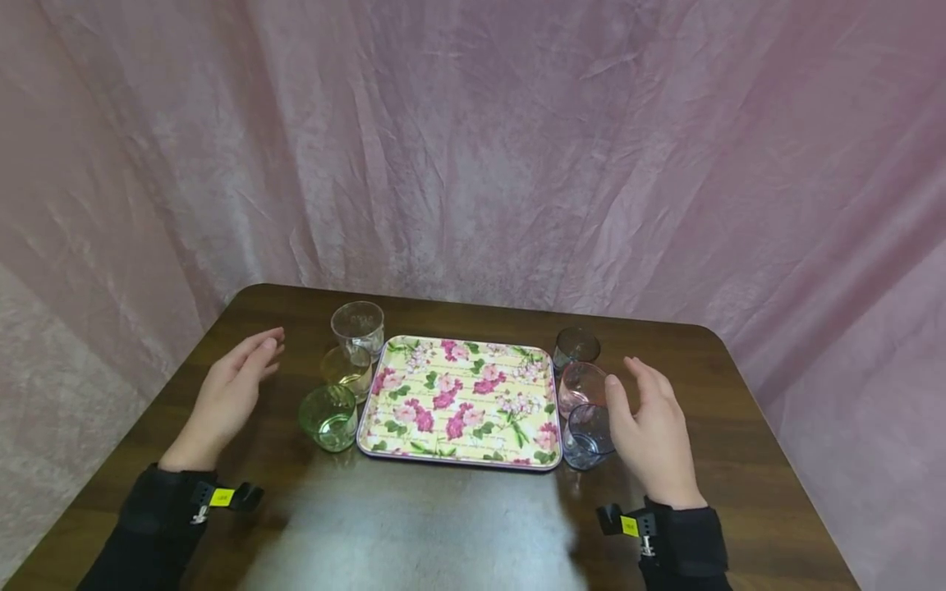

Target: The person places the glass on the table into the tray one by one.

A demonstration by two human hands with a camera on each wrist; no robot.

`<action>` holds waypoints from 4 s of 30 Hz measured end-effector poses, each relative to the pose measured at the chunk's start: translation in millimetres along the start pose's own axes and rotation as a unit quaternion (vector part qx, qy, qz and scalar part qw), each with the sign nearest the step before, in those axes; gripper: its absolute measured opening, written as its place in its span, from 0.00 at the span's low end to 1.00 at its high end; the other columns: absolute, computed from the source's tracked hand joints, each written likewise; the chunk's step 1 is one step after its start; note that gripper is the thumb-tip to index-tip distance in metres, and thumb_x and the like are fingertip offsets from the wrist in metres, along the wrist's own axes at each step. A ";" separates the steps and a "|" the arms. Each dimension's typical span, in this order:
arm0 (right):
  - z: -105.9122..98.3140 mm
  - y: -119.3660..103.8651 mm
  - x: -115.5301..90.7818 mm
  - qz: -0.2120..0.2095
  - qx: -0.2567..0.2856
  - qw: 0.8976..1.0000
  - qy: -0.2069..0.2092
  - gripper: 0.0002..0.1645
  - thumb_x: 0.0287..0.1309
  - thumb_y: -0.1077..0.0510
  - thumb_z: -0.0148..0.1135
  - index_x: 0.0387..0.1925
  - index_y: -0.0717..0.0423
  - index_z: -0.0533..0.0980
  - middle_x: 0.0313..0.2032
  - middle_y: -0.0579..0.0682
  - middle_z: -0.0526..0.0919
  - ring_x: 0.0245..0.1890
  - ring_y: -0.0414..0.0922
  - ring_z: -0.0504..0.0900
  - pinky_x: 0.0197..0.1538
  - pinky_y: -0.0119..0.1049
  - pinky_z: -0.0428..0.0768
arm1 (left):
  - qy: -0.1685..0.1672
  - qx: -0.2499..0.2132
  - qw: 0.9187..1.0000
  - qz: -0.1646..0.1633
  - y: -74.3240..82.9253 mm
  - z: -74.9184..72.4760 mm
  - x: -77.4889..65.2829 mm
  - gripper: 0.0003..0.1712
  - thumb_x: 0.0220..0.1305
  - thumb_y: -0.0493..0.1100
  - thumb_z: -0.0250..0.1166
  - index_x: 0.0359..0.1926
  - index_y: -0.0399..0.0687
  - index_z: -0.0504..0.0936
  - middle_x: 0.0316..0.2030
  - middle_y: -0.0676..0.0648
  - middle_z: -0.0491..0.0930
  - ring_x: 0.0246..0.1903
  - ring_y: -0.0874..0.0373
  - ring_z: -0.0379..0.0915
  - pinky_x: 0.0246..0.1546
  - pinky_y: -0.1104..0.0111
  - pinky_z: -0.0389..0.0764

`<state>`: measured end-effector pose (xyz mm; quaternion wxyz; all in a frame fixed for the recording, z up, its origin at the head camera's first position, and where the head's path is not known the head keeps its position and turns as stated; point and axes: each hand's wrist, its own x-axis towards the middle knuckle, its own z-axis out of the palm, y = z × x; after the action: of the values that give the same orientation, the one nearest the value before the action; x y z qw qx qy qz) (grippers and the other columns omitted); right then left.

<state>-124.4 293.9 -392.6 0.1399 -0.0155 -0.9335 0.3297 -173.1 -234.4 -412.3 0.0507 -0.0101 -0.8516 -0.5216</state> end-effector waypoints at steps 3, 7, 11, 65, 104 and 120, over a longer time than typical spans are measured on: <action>-1.3 3.1 -2.8 0.016 0.010 1.000 -0.005 0.38 0.88 0.43 0.46 0.83 0.63 0.62 0.80 0.72 0.64 0.66 0.73 0.76 0.60 0.72 0.77 | 0.003 -0.006 1.000 -0.013 -4.5 -1.0 -1.8 0.39 0.89 0.64 0.43 0.85 0.45 0.63 0.81 0.32 0.67 0.75 0.28 0.69 0.77 0.32 0.67; -1.9 6.8 -5.4 0.035 0.020 0.999 -0.006 0.38 0.89 0.42 0.43 0.83 0.63 0.62 0.78 0.72 0.67 0.70 0.72 0.73 0.63 0.72 0.75 | 0.003 -0.011 1.000 -0.025 -11.5 -0.8 -4.3 0.40 0.89 0.65 0.42 0.85 0.45 0.63 0.80 0.31 0.68 0.75 0.29 0.70 0.77 0.32 0.67; -0.8 12.0 -7.0 0.048 0.025 0.999 -0.003 0.38 0.89 0.42 0.42 0.83 0.63 0.63 0.76 0.72 0.69 0.70 0.71 0.73 0.65 0.71 0.75 | 0.002 -0.017 0.999 -0.028 -20.3 2.0 -6.3 0.40 0.89 0.65 0.41 0.85 0.43 0.63 0.80 0.32 0.68 0.76 0.32 0.69 0.78 0.38 0.69; 50.3 51.8 -35.3 0.205 0.170 0.957 -0.112 0.61 0.73 0.34 0.69 0.89 0.54 0.47 0.85 0.62 0.60 0.85 0.57 0.62 0.73 0.23 0.75 | 0.052 -0.127 0.987 -0.084 -80.1 44.5 -6.4 0.25 0.89 0.43 0.53 0.75 0.34 0.74 0.70 0.32 0.79 0.64 0.60 0.83 0.60 0.83 0.81; 66.5 46.3 -37.8 0.170 0.170 0.969 -0.058 0.59 0.67 0.43 0.79 0.84 0.60 0.54 0.77 0.65 0.69 0.77 0.59 0.72 0.54 0.04 0.65 | 0.050 -0.124 0.988 -0.077 -79.9 44.5 -5.1 0.24 0.89 0.43 0.51 0.75 0.34 0.74 0.70 0.32 0.80 0.68 0.52 0.81 0.62 0.82 0.81; 57.3 33.1 -37.6 0.154 0.170 0.973 -0.029 0.56 0.67 0.46 0.79 0.82 0.61 0.57 0.75 0.65 0.72 0.73 0.52 0.76 0.55 0.04 0.68 | 0.057 -0.112 0.990 -0.065 -79.8 45.9 -5.6 0.23 0.89 0.42 0.52 0.73 0.33 0.76 0.68 0.32 0.81 0.64 0.58 0.83 0.59 0.84 0.80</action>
<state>-105.9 280.2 -465.2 0.0610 -0.1252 -0.8542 0.5010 -176.7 -229.8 -504.3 0.0635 0.0692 -0.7822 -0.6159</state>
